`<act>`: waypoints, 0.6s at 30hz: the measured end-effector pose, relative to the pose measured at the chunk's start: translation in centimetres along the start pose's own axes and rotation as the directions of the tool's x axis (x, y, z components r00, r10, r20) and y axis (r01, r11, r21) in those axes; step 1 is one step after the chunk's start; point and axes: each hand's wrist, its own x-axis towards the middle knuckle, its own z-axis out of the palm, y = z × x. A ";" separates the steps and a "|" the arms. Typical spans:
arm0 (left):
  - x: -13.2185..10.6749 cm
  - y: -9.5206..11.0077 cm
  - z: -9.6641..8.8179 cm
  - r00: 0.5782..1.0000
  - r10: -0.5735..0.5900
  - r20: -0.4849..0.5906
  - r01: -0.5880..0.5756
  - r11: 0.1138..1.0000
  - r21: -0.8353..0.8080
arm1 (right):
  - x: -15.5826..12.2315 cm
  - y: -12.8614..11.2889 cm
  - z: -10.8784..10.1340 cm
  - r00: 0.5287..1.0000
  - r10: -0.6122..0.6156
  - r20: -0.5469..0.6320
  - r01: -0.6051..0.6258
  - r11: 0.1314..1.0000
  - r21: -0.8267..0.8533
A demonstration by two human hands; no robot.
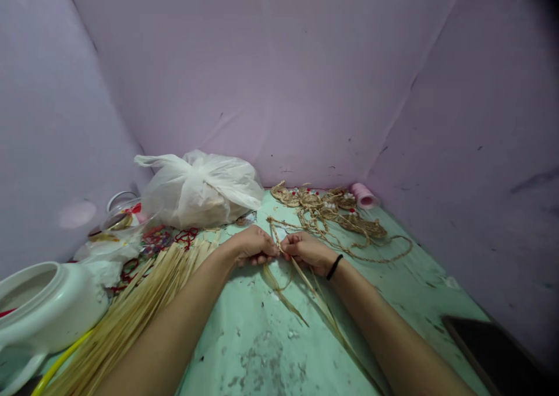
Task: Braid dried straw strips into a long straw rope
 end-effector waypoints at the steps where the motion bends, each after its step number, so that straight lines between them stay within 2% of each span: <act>1: 0.0 0.0 0.0 1.000 -0.006 -0.014 0.006 1.000 -0.003 | -0.1 -0.1 0.1 1.000 -0.004 -0.016 0.004 1.000 -0.016; 6: -0.1 0.6 1.1 0.980 -0.047 -0.192 0.042 0.999 -0.029 | 0.0 -0.1 0.3 0.995 -0.036 -0.091 0.026 0.994 -0.110; 10: 0.1 1.0 2.1 0.954 -0.050 -0.296 0.027 0.996 -0.082 | 0.4 0.1 0.1 0.981 -0.124 -0.147 0.080 0.958 -0.274; 15: 0.5 0.9 2.5 0.940 -0.048 -0.337 0.003 0.991 -0.132 | -0.2 -0.9 -0.2 0.952 -0.159 -0.260 -0.018 0.822 -0.569; 18: 0.6 0.9 2.6 0.926 -0.079 -0.370 0.038 0.992 -0.117 | -1.2 -2.0 0.5 0.932 -0.231 -0.280 -0.029 0.723 -0.691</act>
